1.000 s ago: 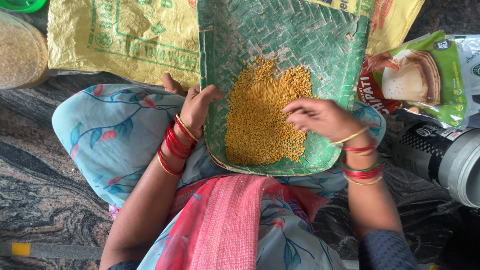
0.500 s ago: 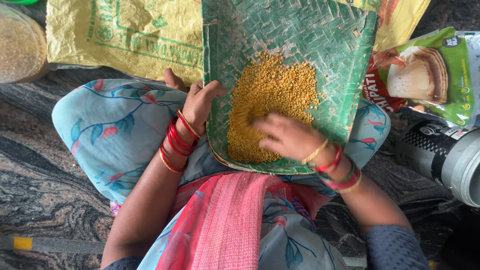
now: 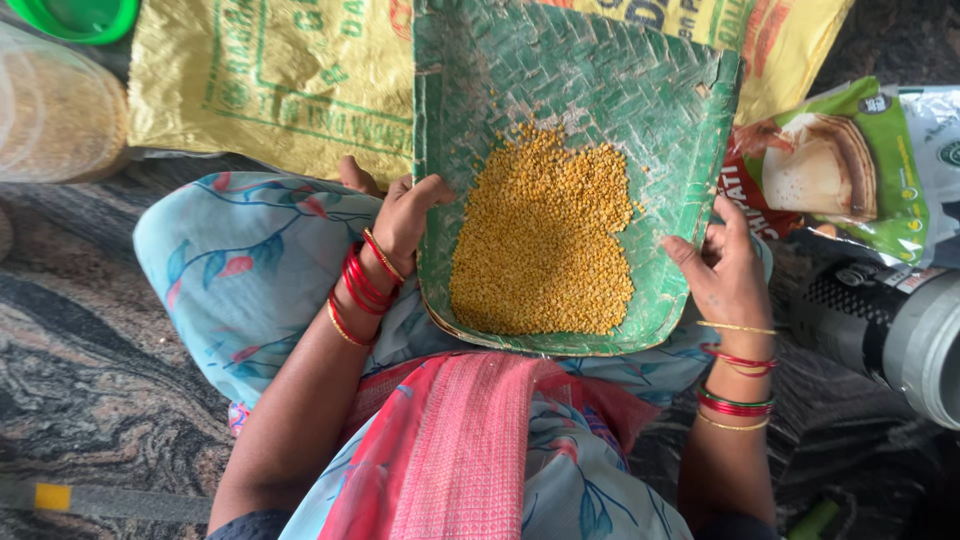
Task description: The person sits on the floor and winnows yellow split peas using a green woven tray. They repeatedly toss the grains into the air to separate chaff and then pour the cleaned grains into a clear plastic container. The person also picks out debris by hand and transfers the remaining grains from a yellow sack into the tray.
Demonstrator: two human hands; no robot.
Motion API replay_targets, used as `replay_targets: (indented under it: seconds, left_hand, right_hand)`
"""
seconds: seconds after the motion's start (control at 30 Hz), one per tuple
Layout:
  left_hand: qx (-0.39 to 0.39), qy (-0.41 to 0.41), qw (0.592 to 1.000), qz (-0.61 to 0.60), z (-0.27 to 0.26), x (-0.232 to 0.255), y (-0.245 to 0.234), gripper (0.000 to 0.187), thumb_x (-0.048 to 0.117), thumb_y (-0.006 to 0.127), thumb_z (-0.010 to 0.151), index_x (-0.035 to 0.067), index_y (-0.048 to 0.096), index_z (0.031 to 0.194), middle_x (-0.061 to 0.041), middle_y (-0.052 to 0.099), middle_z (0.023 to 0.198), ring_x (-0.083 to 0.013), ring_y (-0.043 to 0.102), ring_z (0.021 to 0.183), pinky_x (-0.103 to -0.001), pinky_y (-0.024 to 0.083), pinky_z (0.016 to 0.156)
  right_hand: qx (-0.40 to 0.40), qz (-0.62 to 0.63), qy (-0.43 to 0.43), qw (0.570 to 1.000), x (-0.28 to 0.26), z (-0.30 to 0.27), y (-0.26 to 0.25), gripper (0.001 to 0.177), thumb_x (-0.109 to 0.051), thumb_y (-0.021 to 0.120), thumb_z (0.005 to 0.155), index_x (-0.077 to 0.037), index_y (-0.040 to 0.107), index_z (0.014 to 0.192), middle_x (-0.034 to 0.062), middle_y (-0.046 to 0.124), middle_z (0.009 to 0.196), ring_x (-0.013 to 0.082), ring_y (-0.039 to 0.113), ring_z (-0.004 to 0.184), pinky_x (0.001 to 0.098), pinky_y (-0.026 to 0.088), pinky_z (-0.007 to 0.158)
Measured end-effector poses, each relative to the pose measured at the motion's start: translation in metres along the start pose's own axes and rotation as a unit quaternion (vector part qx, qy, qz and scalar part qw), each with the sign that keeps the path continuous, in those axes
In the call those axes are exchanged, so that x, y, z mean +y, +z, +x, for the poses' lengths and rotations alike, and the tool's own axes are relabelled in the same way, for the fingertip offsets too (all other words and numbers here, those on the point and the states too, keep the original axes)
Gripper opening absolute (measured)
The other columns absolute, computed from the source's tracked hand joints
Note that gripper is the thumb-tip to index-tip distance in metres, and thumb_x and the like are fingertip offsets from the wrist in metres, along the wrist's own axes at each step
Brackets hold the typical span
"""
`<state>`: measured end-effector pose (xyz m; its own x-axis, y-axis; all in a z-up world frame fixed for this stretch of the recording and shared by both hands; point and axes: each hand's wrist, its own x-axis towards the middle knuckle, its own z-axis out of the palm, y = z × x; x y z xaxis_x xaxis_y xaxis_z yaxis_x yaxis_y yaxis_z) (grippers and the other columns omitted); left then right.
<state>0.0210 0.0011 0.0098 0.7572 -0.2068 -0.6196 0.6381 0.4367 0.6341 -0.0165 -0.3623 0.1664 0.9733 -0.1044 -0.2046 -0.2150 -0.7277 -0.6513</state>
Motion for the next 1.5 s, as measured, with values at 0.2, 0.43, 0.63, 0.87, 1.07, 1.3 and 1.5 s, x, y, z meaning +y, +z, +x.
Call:
replay_targets:
  seconds: [0.2, 0.43, 0.63, 0.87, 1.07, 1.3, 1.5]
  left_hand:
    - [0.053, -0.022, 0.998, -0.031, -0.003, -0.003, -0.01, 0.02, 0.019, 0.063, 0.087, -0.001, 0.069, 0.087, -0.008, 0.066, 0.076, -0.0186, 0.062, 0.061, -0.032, 0.051, 0.058]
    - [-0.016, -0.059, 0.987, -0.151, -0.029, 0.026, 0.018, 0.032, 0.025, 0.057, 0.095, 0.0, 0.069, 0.11, -0.011, 0.073, 0.097, -0.0226, 0.069, 0.088, -0.036, 0.056, 0.084]
    - [-0.175, 0.093, 0.979, -0.038, -0.099, 0.053, 0.05, 0.054, 0.017, 0.062, 0.094, 0.014, 0.049, 0.147, 0.003, 0.063, 0.132, -0.0111, 0.059, 0.116, -0.029, 0.044, 0.103]
    - [-0.022, -0.022, 0.978, -0.209, -0.071, 0.082, 0.043, 0.049, 0.033, 0.069, 0.092, 0.005, 0.062, 0.132, -0.009, 0.074, 0.114, -0.0219, 0.073, 0.095, -0.038, 0.061, 0.081]
    - [-0.145, 0.09, 0.972, -0.161, -0.106, 0.192, 0.077, 0.051, 0.038, 0.071, 0.094, 0.004, 0.063, 0.131, -0.011, 0.074, 0.107, -0.0226, 0.072, 0.087, -0.039, 0.059, 0.076]
    - [-0.123, 0.209, 0.968, -0.063, -0.095, 0.189, 0.077, 0.052, 0.037, 0.068, 0.099, 0.001, 0.061, 0.135, -0.008, 0.069, 0.126, -0.0161, 0.068, 0.111, -0.034, 0.056, 0.097]
    - [-0.008, 0.054, 0.997, -0.048, 0.006, 0.077, 0.015, 0.066, 0.052, 0.057, 0.098, 0.005, 0.055, 0.145, -0.009, 0.068, 0.134, -0.0193, 0.068, 0.117, -0.036, 0.053, 0.1]
  right_hand:
    - [-0.012, 0.216, -0.009, 0.976, -0.003, -0.01, -0.001, 0.056, -0.018, 0.071, 0.104, 0.001, 0.047, 0.151, 0.0081, 0.068, 0.119, 0.0091, 0.059, 0.099, 0.0243, 0.048, 0.086]
    - [0.037, 0.489, 0.118, 0.864, 0.001, -0.02, 0.013, 0.052, -0.031, 0.07, 0.096, -0.005, 0.06, 0.139, 0.004, 0.068, 0.129, 0.0165, 0.067, 0.113, 0.0337, 0.053, 0.1]
    - [-0.035, 0.621, 0.179, 0.762, 0.052, 0.003, 0.023, 0.049, -0.039, 0.066, 0.097, -0.008, 0.063, 0.134, 0.0074, 0.071, 0.122, 0.0231, 0.071, 0.105, 0.0383, 0.058, 0.091]
    - [-0.027, 0.68, 0.232, 0.695, 0.036, 0.0, 0.074, 0.039, -0.038, 0.065, 0.099, -0.007, 0.068, 0.12, 0.0067, 0.074, 0.102, 0.0221, 0.071, 0.085, 0.0367, 0.058, 0.077]
    - [0.014, 0.64, 0.174, 0.748, 0.029, 0.037, 0.015, 0.041, -0.039, 0.063, 0.097, -0.006, 0.066, 0.12, 0.0083, 0.072, 0.104, 0.0233, 0.07, 0.087, 0.038, 0.058, 0.079]
    - [0.081, 0.61, -0.01, 0.788, 0.01, 0.102, -0.017, 0.04, -0.042, 0.06, 0.103, -0.006, 0.066, 0.12, 0.0062, 0.07, 0.102, 0.0205, 0.067, 0.084, 0.0359, 0.056, 0.077]
    - [-0.092, 0.691, 0.176, 0.696, 0.066, 0.095, 0.103, 0.04, -0.044, 0.059, 0.096, -0.011, 0.065, 0.119, 0.0054, 0.072, 0.099, 0.0218, 0.07, 0.083, 0.0374, 0.058, 0.076]
